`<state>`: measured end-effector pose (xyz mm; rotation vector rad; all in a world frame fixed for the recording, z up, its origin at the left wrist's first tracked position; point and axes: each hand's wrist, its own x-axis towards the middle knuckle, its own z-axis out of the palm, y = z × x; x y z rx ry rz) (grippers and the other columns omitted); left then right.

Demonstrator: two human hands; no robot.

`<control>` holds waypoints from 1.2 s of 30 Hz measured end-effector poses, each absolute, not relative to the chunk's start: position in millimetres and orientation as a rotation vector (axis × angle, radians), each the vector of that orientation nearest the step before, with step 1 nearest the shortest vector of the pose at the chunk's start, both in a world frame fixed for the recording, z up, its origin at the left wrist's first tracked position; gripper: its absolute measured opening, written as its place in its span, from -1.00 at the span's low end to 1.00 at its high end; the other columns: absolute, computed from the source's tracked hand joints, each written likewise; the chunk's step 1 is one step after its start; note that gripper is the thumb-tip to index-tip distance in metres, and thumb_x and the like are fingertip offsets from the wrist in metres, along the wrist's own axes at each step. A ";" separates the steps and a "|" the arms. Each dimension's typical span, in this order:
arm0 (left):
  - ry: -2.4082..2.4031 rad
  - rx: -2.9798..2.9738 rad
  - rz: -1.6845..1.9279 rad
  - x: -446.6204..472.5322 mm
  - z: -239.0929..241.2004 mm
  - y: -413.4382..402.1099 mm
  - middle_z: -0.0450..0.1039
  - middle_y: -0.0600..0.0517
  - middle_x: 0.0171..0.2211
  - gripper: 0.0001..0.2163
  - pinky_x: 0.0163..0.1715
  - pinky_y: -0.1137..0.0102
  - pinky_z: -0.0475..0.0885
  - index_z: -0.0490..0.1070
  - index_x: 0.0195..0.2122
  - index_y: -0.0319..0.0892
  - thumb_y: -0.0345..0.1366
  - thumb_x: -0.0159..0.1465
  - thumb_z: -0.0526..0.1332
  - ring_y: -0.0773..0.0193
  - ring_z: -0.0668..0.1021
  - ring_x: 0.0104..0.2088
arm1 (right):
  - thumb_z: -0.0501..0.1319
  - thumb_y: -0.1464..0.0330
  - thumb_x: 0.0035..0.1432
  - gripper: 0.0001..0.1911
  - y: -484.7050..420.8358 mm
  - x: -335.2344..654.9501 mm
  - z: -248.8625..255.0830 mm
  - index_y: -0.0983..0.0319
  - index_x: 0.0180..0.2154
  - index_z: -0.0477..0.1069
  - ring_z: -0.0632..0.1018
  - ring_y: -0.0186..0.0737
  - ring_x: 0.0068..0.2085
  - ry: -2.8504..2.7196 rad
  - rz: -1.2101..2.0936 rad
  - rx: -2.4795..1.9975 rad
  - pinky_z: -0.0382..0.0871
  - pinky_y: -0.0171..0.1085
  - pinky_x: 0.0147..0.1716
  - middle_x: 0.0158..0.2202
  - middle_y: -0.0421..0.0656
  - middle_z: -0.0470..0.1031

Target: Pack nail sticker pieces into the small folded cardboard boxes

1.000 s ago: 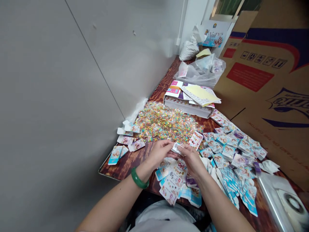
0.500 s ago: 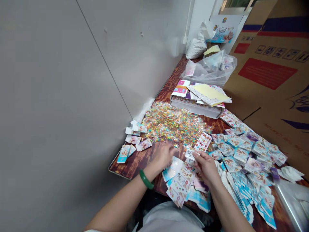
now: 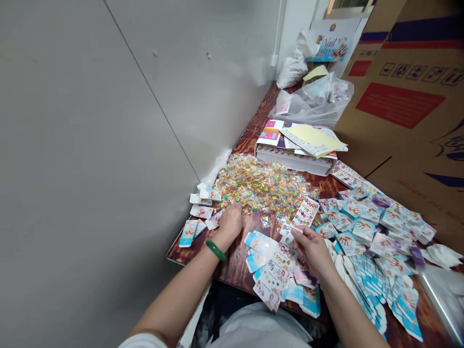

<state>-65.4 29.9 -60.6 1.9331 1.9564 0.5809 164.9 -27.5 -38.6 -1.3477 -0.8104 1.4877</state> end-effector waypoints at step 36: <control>2.128 2.159 0.333 -96.6 -29.3 14.1 0.42 -0.22 -0.15 -0.69 -0.06 0.19 0.32 0.34 -0.07 -0.30 -0.25 0.20 0.13 0.03 0.44 -0.08 | 0.44 0.34 -0.29 -0.69 -11.6 152.3 -36.5 0.27 -0.40 0.50 0.29 -0.47 -0.68 -0.529 1.566 -1.214 0.07 -0.47 -0.75 -0.67 -0.28 0.38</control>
